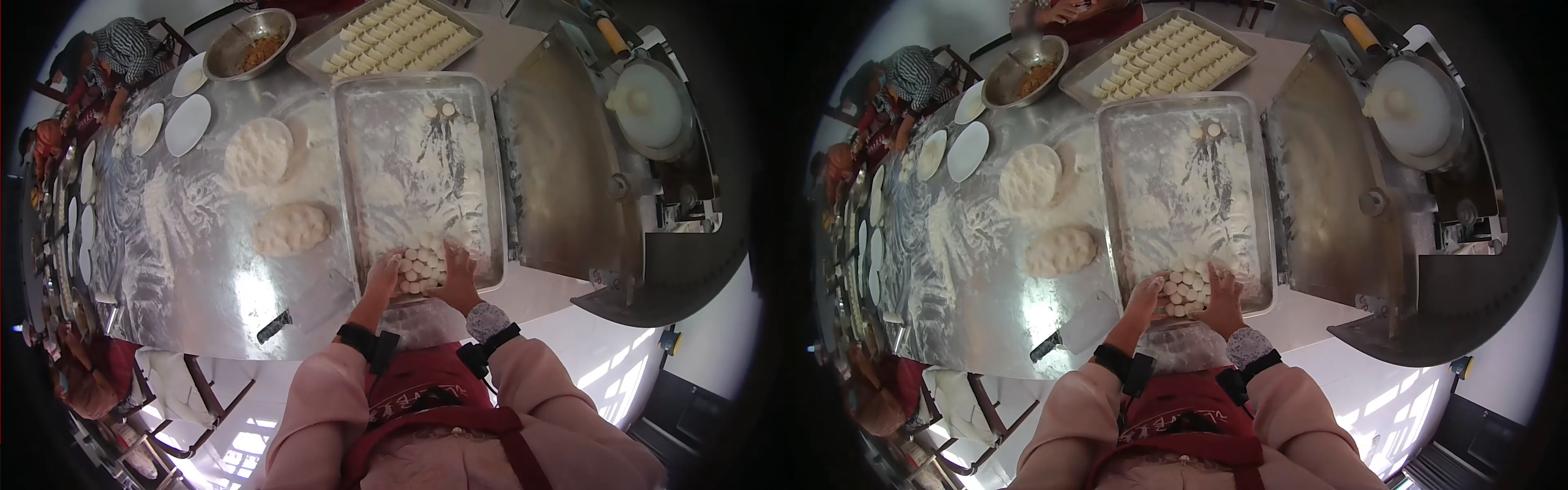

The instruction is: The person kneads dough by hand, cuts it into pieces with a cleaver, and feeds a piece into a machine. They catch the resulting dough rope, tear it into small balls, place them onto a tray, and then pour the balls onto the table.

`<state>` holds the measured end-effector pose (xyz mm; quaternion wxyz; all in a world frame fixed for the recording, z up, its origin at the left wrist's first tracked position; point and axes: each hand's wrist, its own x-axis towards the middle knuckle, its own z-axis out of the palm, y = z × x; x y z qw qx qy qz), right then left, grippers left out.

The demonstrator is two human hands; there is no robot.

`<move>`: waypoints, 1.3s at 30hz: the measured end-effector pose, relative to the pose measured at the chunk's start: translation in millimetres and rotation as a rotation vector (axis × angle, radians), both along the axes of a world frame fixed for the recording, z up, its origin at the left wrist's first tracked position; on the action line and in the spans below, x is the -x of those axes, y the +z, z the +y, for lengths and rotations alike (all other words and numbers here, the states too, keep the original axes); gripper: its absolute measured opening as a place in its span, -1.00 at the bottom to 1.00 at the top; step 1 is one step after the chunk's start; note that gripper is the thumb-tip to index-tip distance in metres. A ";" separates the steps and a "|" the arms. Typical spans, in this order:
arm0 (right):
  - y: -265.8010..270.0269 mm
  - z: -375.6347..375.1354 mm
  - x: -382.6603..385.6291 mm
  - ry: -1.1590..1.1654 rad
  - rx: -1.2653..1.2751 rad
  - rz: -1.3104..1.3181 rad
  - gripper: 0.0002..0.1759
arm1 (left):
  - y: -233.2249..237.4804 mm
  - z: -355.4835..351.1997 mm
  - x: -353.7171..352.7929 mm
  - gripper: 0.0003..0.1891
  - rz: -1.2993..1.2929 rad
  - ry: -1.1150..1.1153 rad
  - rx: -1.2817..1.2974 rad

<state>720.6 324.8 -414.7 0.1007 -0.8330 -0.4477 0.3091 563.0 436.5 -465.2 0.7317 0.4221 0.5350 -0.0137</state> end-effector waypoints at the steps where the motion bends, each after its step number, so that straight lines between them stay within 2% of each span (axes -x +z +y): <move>1: -3.8 -0.5 -0.3 0.002 0.001 -0.001 0.37 | 17.6 1.7 -7.2 -0.47 -0.083 0.052 0.119; 2: -7.3 0.2 -1.2 -0.015 -0.053 0.025 0.37 | 28.2 3.6 -15.2 -0.45 -0.168 0.106 0.237; 3: -11.2 1.5 -1.7 -0.032 -0.106 0.051 0.37 | 29.9 3.9 -23.0 -0.45 -0.169 0.110 0.237; 5: -21.2 5.4 -7.7 -0.045 -0.190 0.117 0.33 | 29.7 6.8 -39.7 -0.44 -0.388 0.155 0.365; 7: -29.6 8.0 -16.7 -0.060 -0.272 0.178 0.30 | 26.1 15.5 -56.3 -0.44 -0.419 0.136 0.411; 9: -36.1 10.4 -26.9 -0.208 -0.349 0.254 0.19 | 23.8 24.9 -73.8 -0.44 -0.449 0.120 0.456; 10: -37.9 10.5 -31.4 -0.204 -0.349 0.253 0.19 | 26.2 30.6 -81.7 -0.44 -0.394 0.068 0.453; 11: -39.4 11.7 -35.5 -0.296 -0.386 0.370 0.15 | 27.5 34.3 -86.9 -0.43 -0.337 0.019 0.445; 12: -40.1 16.1 -39.5 -0.385 -0.424 0.494 0.11 | 17.6 32.4 -90.3 -0.40 -0.402 -0.002 0.390; 13: -43.3 19.0 -43.9 -0.332 -0.449 0.429 0.06 | 7.3 30.9 -92.2 -0.38 -0.464 -0.018 0.325; 15: -26.7 29.0 -41.7 -0.354 -0.421 0.405 0.01 | 45.0 37.7 -91.7 -0.41 -0.394 -0.045 0.274; 17: -12.4 39.1 -37.2 -0.271 -0.406 0.282 -0.02 | 49.7 41.2 -90.7 -0.44 -0.330 0.007 0.251; 19: 2.4 54.0 -24.2 -0.266 -0.421 0.303 -0.02 | 28.2 41.6 -82.2 -0.53 -0.489 0.110 0.176; 22: 38.2 94.3 24.8 -0.268 -0.450 0.238 -0.07 | 56.0 70.8 -45.7 -0.60 -0.412 0.200 0.147; 24: 60.5 129.8 71.0 -0.184 -0.492 0.211 -0.09 | 61.2 92.8 -3.8 -0.64 -0.521 0.314 0.095; 26: 76.3 169.8 130.1 -0.107 -0.530 0.176 -0.12 | 118.4 130.0 69.8 -0.70 -0.547 0.548 0.241; 28: 83.9 215.4 197.4 -0.091 -0.482 0.351 -0.17 | 106.3 161.5 140.6 -0.68 -0.588 0.584 0.257; 29: 70.6 235.9 228.7 0.106 -0.558 0.116 -0.14 | 86.9 175.1 179.1 -0.66 -0.532 0.585 0.248; 30: 58.0 261.8 263.6 0.125 -0.563 0.114 -0.14 | 68.6 195.3 218.3 -0.65 -0.478 0.587 0.238; 32: 32.7 303.9 343.4 0.183 -0.466 0.285 -0.12 | 36.3 230.9 303.5 -0.64 -0.408 0.658 0.123; 34: 16.7 350.8 423.3 0.274 -0.364 0.316 -0.10 | 56.8 271.9 391.5 -0.67 -0.197 0.754 0.258; 36: 4.1 396.7 501.0 0.318 -0.331 0.457 -0.07 | 26.0 304.4 479.2 -0.67 -0.238 0.804 0.263; 38: -17.3 434.0 565.6 0.344 -0.298 0.642 -0.06 | 49.8 342.3 545.7 -0.66 -0.132 0.870 0.179; 39: -15.7 448.9 589.3 0.421 -0.352 0.646 -0.06 | 53.9 358.8 575.3 -0.61 -0.133 0.897 0.127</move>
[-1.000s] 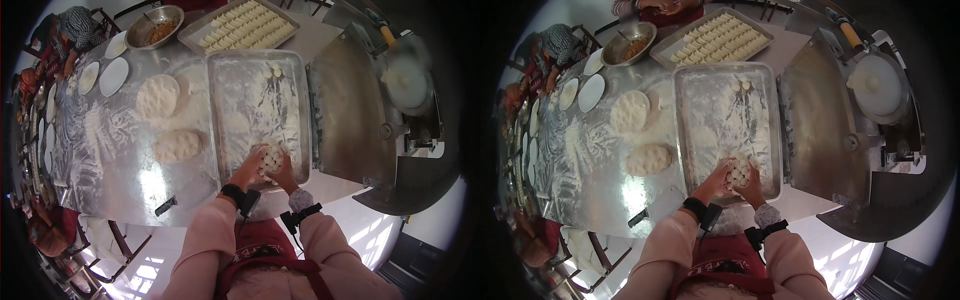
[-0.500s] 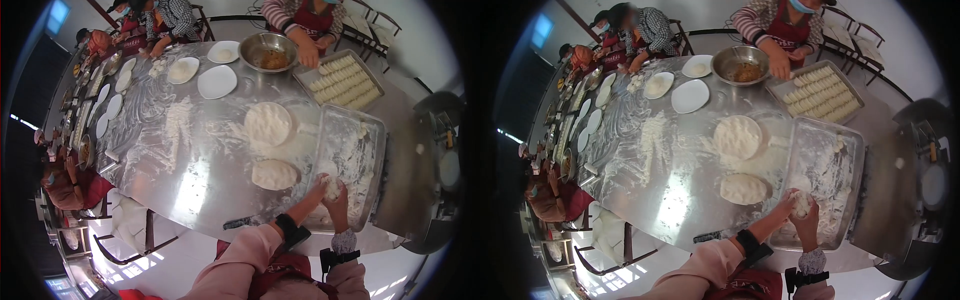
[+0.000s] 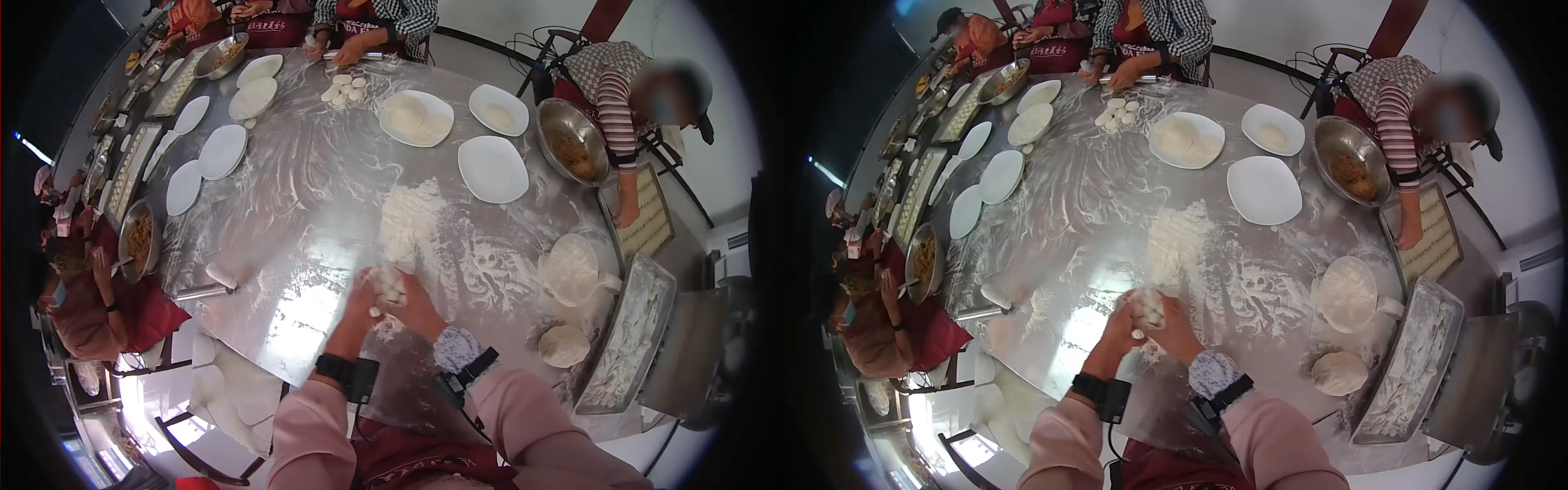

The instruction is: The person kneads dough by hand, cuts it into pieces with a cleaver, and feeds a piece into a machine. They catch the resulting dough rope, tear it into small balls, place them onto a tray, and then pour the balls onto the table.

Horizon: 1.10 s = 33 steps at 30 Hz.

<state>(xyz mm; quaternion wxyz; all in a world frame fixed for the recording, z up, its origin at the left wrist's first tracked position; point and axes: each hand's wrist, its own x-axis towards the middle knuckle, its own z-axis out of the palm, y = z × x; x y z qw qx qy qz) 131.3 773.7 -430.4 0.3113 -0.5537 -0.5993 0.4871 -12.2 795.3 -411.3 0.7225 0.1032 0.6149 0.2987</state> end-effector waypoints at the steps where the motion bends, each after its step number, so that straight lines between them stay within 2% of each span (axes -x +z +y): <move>1: 4.5 13.2 17.8 0.058 -0.071 0.005 -0.05 | 2.0 13.1 26.2 -0.55 0.020 0.030 -0.042; 4: 23.1 35.8 35.9 0.156 -0.078 0.017 -0.07 | 2.2 34.4 87.1 -0.40 0.085 0.008 -0.192; 5: 22.9 40.5 35.4 0.191 -0.110 -0.007 -0.08 | 13.7 41.7 92.4 -0.37 0.113 0.010 -0.230; 6: 21.9 43.7 27.7 0.139 -0.143 -0.036 -0.19 | 27.0 40.1 94.0 -0.36 0.143 0.047 -0.286; 7: 17.8 49.1 15.6 0.135 -0.137 -0.048 -0.19 | 18.5 38.6 98.3 -0.36 0.131 0.043 -0.281; 9: 2.3 63.3 -16.4 -0.144 -0.045 -0.089 -0.33 | -3.6 21.2 107.8 -0.41 1.066 -0.176 -0.827; 11: -11.8 79.8 -51.9 -0.224 -0.184 -0.324 -0.45 | 22.2 2.5 86.8 -0.52 1.158 -0.117 -0.905; 13: -34.2 101.9 -82.7 -0.223 -0.232 -0.445 -0.43 | 17.4 -19.0 55.2 -0.53 0.773 -0.125 -0.928; 14: -39.0 114.4 -91.6 -0.200 -0.284 -0.472 -0.42 | 6.6 -31.8 39.7 -0.49 0.679 -0.246 -0.932; 16: -44.5 144.5 -97.7 -0.146 -0.352 -0.470 -0.41 | -6.8 -47.1 10.7 -0.48 0.663 -0.459 -0.982; 17: -43.7 160.5 -97.6 -0.110 -0.368 -0.445 -0.40 | -13.3 -48.3 0.4 -0.48 0.656 -0.475 -0.971; 20: -55.4 197.4 -84.2 -0.071 -0.374 -0.475 -0.39 | -33.9 -34.2 -21.8 -0.43 0.666 -0.449 -0.874; 22: -58.8 207.3 -68.6 0.103 -0.469 -0.656 -0.38 | -47.4 -1.0 -27.0 -0.44 0.831 -0.324 -0.951; 23: -57.9 201.2 -62.5 0.102 -0.455 -0.652 -0.38 | -54.9 16.1 -26.9 -0.46 0.955 -0.333 -0.963; 25: -47.4 177.7 -58.8 0.334 -0.420 -0.624 -0.37 | -63.3 54.5 -25.2 -0.46 1.164 -0.368 -1.032; 29: -45.8 89.2 -73.4 0.488 -0.275 -0.532 -0.44 | -72.4 94.6 -45.9 -0.49 1.152 -0.486 -1.166; 30: -39.5 72.6 -84.0 0.471 -0.270 -0.535 -0.44 | -75.0 96.2 -53.4 -0.48 1.122 -0.561 -1.198; 32: -24.8 41.2 -116.5 0.111 -0.220 -0.347 -0.47 | -73.8 89.8 -77.8 -0.55 1.020 -0.599 -1.252; 33: -22.9 26.9 -135.5 -0.168 -0.293 -0.388 -0.47 | -73.4 83.9 -92.6 -0.60 0.925 -0.617 -1.288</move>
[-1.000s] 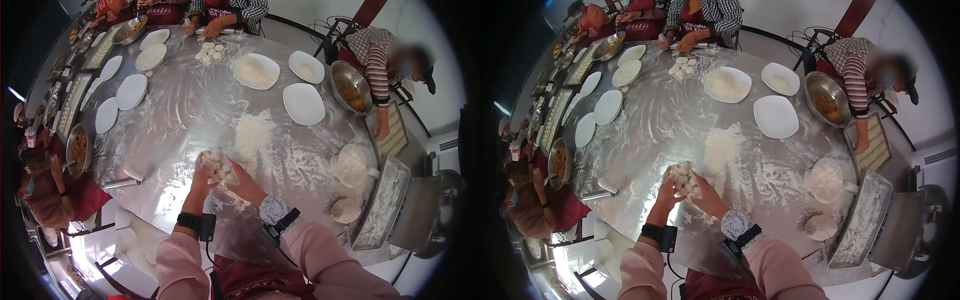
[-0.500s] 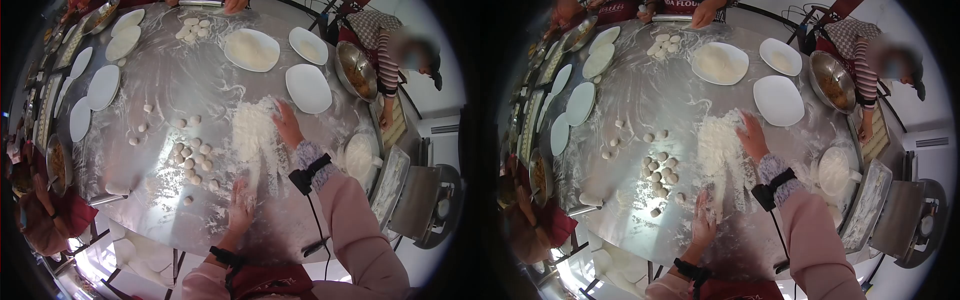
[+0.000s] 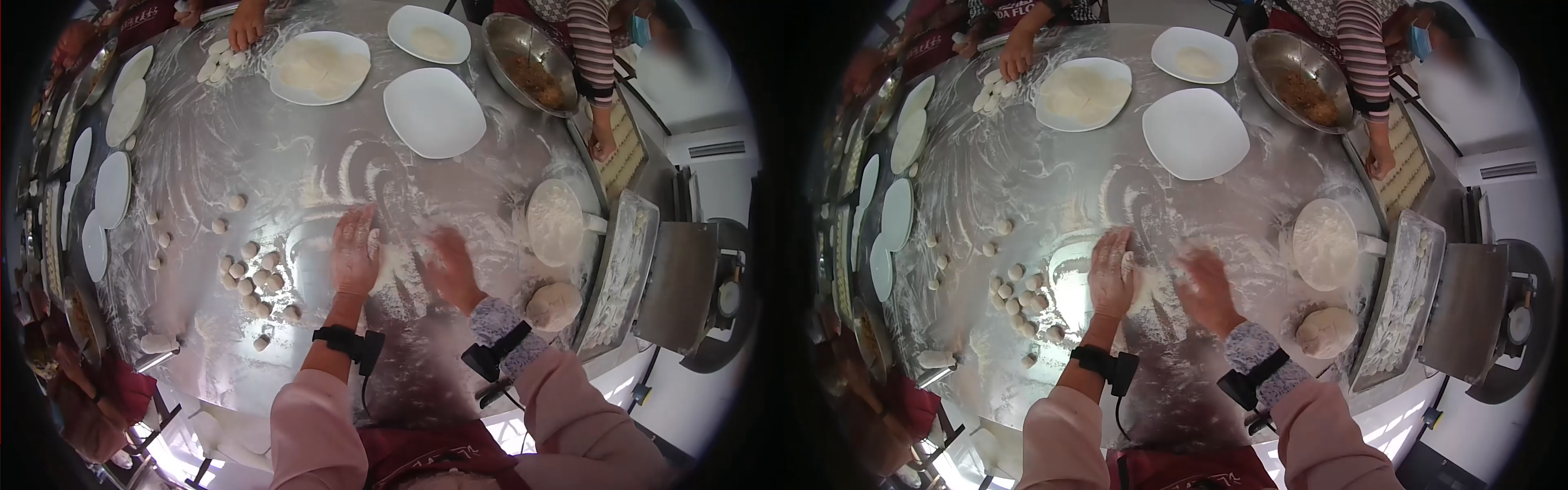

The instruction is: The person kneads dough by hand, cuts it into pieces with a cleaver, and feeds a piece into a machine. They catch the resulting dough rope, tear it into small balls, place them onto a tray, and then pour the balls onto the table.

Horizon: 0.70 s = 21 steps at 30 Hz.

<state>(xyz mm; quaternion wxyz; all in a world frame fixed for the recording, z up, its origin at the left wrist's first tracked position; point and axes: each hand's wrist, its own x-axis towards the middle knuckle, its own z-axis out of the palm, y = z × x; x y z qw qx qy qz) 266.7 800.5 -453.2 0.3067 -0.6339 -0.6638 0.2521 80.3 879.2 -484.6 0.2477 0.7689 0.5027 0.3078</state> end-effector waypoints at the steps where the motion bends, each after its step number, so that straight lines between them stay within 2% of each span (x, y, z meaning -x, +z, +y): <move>1: -7.5 -11.2 -24.1 -0.193 -0.015 -0.107 -0.50 | 3.5 -7.7 -15.7 -0.60 0.016 -0.042 0.015; 2: -22.0 -20.6 -48.7 -0.310 -0.059 -0.259 -0.50 | 1.8 -16.3 -31.0 -0.60 0.019 -0.061 0.021; 4: -30.7 -25.8 -73.0 -0.421 -0.042 -0.311 -0.48 | -2.8 -31.1 -55.2 -0.61 -0.057 -0.279 -0.021; 6: -35.3 -29.3 -80.8 -0.410 -0.045 -0.279 -0.51 | 4.6 -48.9 -70.7 -0.61 -0.107 -0.376 0.071; 8: -31.2 -39.1 -59.9 -0.220 -0.013 -0.217 -0.51 | 9.9 -72.2 -68.7 -0.61 -0.159 -0.469 0.170; 10: -22.7 -54.1 -40.0 0.037 0.006 -0.015 -0.44 | 12.6 -93.9 -49.7 -0.62 -0.295 -0.174 0.274; 12: -8.8 -63.0 -35.3 -0.022 0.029 0.028 -0.44 | 26.5 -98.7 -6.6 -0.59 -0.229 0.066 0.246; 14: -10.4 -63.4 -32.4 -0.071 0.060 0.080 -0.43 | 31.0 -93.8 27.3 -0.55 -0.138 0.245 0.085; 16: -17.0 -53.0 -35.2 -0.289 -0.015 0.016 -0.43 | 9.9 -98.2 24.9 -0.54 -0.104 0.229 0.061; 17: -17.0 -50.8 -27.4 -0.233 -0.012 0.070 -0.43 | -2.4 -97.6 21.8 -0.53 -0.084 0.223 0.032; 18: -19.6 -51.5 -15.8 -0.170 -0.024 0.080 -0.44 | 14.3 -91.8 -2.3 -0.53 -0.085 0.156 0.098; 21: -18.2 -60.2 17.4 -0.168 -0.031 0.209 -0.48 | 8.9 -98.5 -59.7 -0.53 -0.186 0.070 0.180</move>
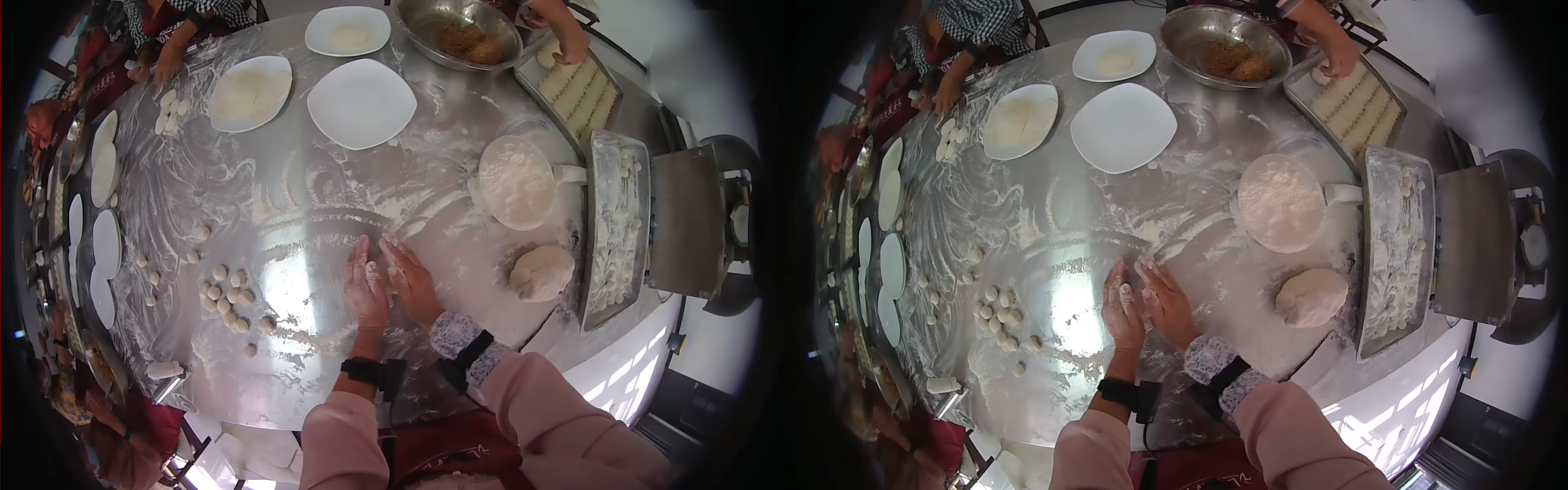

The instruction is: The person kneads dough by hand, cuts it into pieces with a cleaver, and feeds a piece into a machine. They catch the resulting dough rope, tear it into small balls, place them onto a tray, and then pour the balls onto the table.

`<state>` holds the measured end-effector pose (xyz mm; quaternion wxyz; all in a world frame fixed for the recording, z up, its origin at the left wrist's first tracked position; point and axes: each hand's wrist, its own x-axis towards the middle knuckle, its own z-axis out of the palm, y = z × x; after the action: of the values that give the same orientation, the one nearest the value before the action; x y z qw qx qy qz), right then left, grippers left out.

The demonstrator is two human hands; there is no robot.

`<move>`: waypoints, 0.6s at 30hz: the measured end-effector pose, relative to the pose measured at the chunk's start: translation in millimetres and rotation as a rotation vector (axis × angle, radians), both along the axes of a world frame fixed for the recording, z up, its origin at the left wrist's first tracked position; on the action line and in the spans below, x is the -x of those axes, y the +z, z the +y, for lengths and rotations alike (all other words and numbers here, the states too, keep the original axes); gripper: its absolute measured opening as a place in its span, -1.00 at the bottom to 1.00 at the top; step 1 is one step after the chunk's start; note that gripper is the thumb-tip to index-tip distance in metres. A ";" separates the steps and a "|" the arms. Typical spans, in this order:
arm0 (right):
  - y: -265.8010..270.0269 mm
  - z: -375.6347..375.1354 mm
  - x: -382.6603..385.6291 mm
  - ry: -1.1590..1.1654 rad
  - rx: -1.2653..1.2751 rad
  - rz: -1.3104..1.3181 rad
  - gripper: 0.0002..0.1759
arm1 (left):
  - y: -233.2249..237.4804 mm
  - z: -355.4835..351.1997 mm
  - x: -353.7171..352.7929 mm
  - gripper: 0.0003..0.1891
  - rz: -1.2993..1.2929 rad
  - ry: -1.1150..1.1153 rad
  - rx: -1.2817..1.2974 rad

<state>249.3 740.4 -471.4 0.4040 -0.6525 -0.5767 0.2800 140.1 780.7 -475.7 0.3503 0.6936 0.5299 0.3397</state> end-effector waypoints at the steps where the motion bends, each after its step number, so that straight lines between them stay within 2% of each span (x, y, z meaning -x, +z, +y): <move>1: -3.1 -4.1 10.8 -0.121 0.001 0.233 -0.50 | -0.7 -3.4 -14.2 -0.53 -0.123 -0.002 0.094; 2: -5.1 -7.5 19.4 -0.250 -0.007 0.463 -0.51 | -1.3 -3.8 -26.7 -0.52 -0.249 -0.018 0.188; 3: -5.4 -11.2 27.3 -0.281 -0.026 0.444 -0.51 | -2.6 -6.9 -34.6 -0.52 -0.265 -0.055 0.184; 5: -4.6 -20.3 35.1 -0.579 0.156 1.177 -0.48 | 1.7 -19.6 -42.8 -0.49 -0.831 0.178 0.496; 6: -3.1 -27.4 35.3 -0.608 0.121 1.162 -0.48 | 9.5 -24.9 -37.6 -0.48 -0.854 0.157 0.522; 7: -1.0 -34.1 35.6 -0.588 0.126 1.407 -0.46 | 11.9 -33.0 -34.1 -0.48 -0.864 0.114 0.531; 8: 6.0 -38.5 34.1 -0.551 0.123 1.652 -0.44 | 15.0 -41.7 -30.4 -0.49 -0.734 0.096 0.487; 9: 14.2 -44.1 31.8 -0.571 0.076 1.637 -0.44 | 18.2 -49.2 -31.2 -0.49 -0.610 0.075 0.436; 10: 32.1 -49.8 30.0 -0.559 0.141 1.754 -0.45 | 29.3 -56.1 -33.5 -0.49 -0.624 0.027 0.441; 11: 46.6 -57.7 28.2 -0.543 0.206 1.873 -0.46 | 47.7 -63.1 -33.5 -0.50 -0.415 -0.058 0.348; 12: 56.9 -71.9 23.1 -0.564 0.157 1.866 -0.46 | 65.6 -69.2 -33.9 -0.51 -0.208 -0.139 0.241; 14: 76.6 -109.1 13.6 -0.201 0.187 0.351 -0.44 | 95.0 -84.1 -38.3 -0.51 -0.213 -0.275 0.182; 18: 72.4 -140.6 1.8 -0.132 0.217 0.501 -0.45 | 155.7 -110.1 -44.4 -0.54 -0.186 -0.522 0.001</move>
<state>247.6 599.8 -399.0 0.4790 -0.6386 -0.3819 0.4657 184.4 670.6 -319.9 0.4735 0.7722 0.2992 0.2998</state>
